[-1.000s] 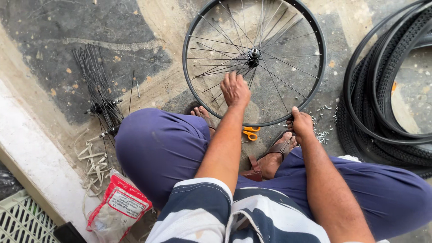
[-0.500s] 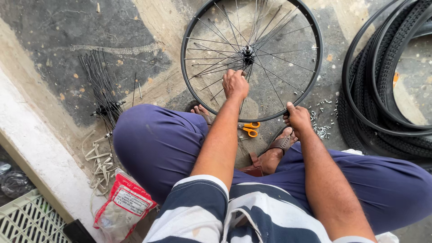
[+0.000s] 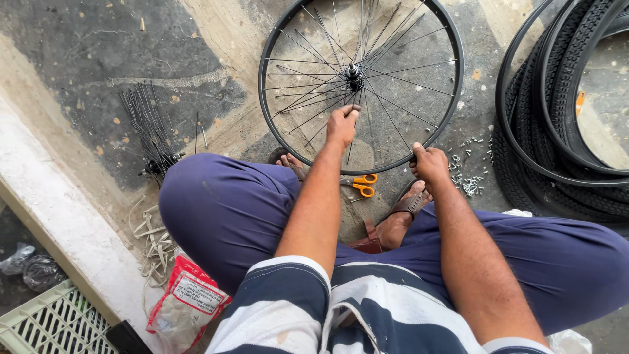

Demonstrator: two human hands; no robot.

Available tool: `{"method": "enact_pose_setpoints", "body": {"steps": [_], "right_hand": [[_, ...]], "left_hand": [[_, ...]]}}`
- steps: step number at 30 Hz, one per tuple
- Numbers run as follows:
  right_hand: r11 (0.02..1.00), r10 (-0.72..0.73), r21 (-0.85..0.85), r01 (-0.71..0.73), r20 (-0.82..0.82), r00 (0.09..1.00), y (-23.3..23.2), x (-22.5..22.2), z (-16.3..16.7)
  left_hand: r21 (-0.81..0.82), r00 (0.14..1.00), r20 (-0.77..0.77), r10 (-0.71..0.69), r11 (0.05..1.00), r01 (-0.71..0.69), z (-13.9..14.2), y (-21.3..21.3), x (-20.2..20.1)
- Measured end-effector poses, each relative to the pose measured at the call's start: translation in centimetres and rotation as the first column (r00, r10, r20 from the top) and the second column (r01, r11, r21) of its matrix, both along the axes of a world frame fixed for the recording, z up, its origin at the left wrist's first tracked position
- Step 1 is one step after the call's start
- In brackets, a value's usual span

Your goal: The person sits on the floor and installs spokes into a bicycle wheel rim, threading them through the hub and securing them with nipples. The person then attaches a rim tape to the inside of the rim to cover the spoke holes.

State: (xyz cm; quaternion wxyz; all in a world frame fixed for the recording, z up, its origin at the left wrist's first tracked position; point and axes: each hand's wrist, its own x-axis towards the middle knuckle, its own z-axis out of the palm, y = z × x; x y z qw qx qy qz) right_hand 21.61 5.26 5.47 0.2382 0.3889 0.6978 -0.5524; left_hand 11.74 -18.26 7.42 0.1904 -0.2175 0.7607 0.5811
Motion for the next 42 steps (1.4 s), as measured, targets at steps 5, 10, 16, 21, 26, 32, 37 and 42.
{"method": "enact_pose_setpoints", "body": {"steps": [5,10,16,21,26,32,37,42], "right_hand": [[0.999,-0.035,-0.011,0.035,-0.011,0.999,0.1,0.1,-0.1],[0.999,-0.042,-0.011,0.041,-0.038,0.998,0.3,0.5,0.1],[1.000,-0.021,0.022,0.021,0.011,1.000,0.3,0.7,0.7],[0.997,0.056,0.059,-0.056,0.009,0.998,0.2,1.2,1.4],[0.923,0.296,0.258,-0.286,-0.002,0.955,0.2,1.3,1.6],[0.964,0.238,0.144,-0.226,-0.073,0.969,0.4,1.4,1.7],[0.939,0.267,0.232,-0.254,-0.025,0.963,0.6,1.4,2.8],[0.994,0.093,0.064,-0.089,-0.062,0.994,1.2,1.9,3.6]], "left_hand": [[-0.548,0.960,0.097,-0.263,0.791,0.272,1.2,0.4,1.4],[-0.331,0.908,0.133,-0.398,0.845,0.420,0.5,-0.9,2.6],[0.269,0.914,0.183,-0.362,0.913,0.308,-0.2,1.8,4.7],[0.023,0.995,-0.036,-0.088,0.996,0.089,0.5,6.1,5.2],[0.455,0.893,0.132,0.431,0.774,-0.441,3.2,7.7,4.3],[0.153,0.945,0.109,0.310,0.934,-0.324,4.7,10.2,4.7],[-0.307,0.997,0.032,0.068,0.950,-0.055,3.5,9.5,5.4],[-0.329,0.842,0.180,-0.509,0.775,0.539,2.5,6.4,9.4]]}}
